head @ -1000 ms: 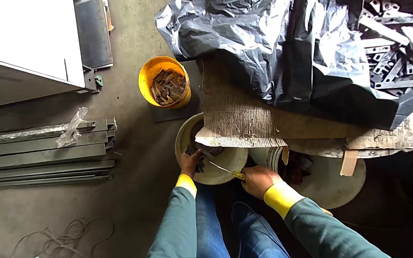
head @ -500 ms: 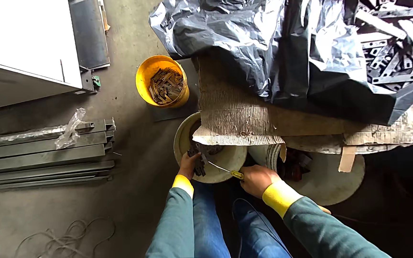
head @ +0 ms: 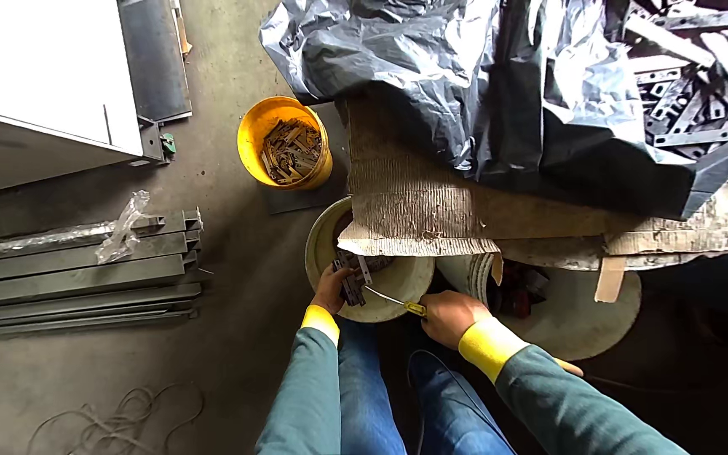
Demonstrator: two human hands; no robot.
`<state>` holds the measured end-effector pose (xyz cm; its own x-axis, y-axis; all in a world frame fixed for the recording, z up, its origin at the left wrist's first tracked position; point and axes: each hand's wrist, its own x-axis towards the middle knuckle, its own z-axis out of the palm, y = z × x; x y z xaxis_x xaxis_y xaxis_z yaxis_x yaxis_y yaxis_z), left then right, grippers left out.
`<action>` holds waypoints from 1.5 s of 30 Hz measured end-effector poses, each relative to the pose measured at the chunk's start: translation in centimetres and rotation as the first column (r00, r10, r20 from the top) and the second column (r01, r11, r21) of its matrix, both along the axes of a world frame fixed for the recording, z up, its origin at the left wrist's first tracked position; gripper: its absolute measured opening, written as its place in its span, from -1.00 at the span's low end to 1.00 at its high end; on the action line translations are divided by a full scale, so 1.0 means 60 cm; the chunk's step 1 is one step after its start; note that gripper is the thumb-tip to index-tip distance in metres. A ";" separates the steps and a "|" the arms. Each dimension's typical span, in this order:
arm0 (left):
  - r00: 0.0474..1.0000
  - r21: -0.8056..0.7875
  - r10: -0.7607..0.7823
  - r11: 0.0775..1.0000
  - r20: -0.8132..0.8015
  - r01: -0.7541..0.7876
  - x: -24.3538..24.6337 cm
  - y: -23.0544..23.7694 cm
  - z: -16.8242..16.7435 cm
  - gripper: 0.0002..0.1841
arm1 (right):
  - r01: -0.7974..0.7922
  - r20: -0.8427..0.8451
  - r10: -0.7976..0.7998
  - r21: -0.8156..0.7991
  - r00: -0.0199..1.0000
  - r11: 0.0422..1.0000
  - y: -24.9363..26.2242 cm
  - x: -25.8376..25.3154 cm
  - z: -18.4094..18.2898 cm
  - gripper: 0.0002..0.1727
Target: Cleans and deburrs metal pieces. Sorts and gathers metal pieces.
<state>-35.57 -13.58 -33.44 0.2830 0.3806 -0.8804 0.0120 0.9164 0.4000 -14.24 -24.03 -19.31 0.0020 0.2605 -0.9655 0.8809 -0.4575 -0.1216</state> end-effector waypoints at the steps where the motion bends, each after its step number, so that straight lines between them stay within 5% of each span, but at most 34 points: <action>1: 0.999 -0.013 0.000 1.000 0.050 0.001 -0.002 -0.001 0.001 -0.62 | -0.001 -0.001 0.001 -0.001 1.000 1.000 0.000 0.000 0.001 -0.60; 14: 0.992 -0.044 0.078 0.996 0.096 -0.074 0.001 0.002 -0.002 -0.67 | -0.026 -0.082 0.021 -0.056 0.996 0.998 -0.006 0.002 0.001 -0.59; 23: 0.985 0.050 0.070 0.997 -0.159 -0.063 0.012 -0.007 -0.024 -0.61 | 0.032 -0.070 -0.032 0.004 0.997 0.999 -0.011 0.017 -0.006 -0.57; 28: 0.965 -0.032 0.058 0.997 -0.257 -0.068 0.009 -0.014 -0.022 -0.62 | 0.029 -0.052 -0.031 -0.043 0.998 0.999 -0.013 0.015 -0.008 -0.58; 36: 0.957 0.037 -0.009 0.999 -0.289 0.020 0.010 -0.020 -0.024 -0.51 | 0.027 -0.047 -0.030 -0.053 0.998 0.998 -0.010 0.008 -0.005 -0.58; 41: 0.962 0.067 -0.082 0.992 -0.260 0.103 0.012 -0.011 -0.024 -0.69 | 0.029 -0.032 -0.032 -0.065 0.999 0.997 -0.005 0.005 -0.008 -0.59; 45: 0.943 0.134 -0.179 0.966 -0.279 0.223 0.008 -0.012 -0.028 -0.62 | 0.027 -0.018 -0.028 -0.052 0.999 0.998 -0.003 0.003 -0.010 -0.60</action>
<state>-35.09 -14.28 -35.14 0.1351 0.4827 -0.8653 0.3137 0.8075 0.4995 -14.04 -24.24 -19.92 -0.0095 0.2106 -0.9775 0.8654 -0.4880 -0.1135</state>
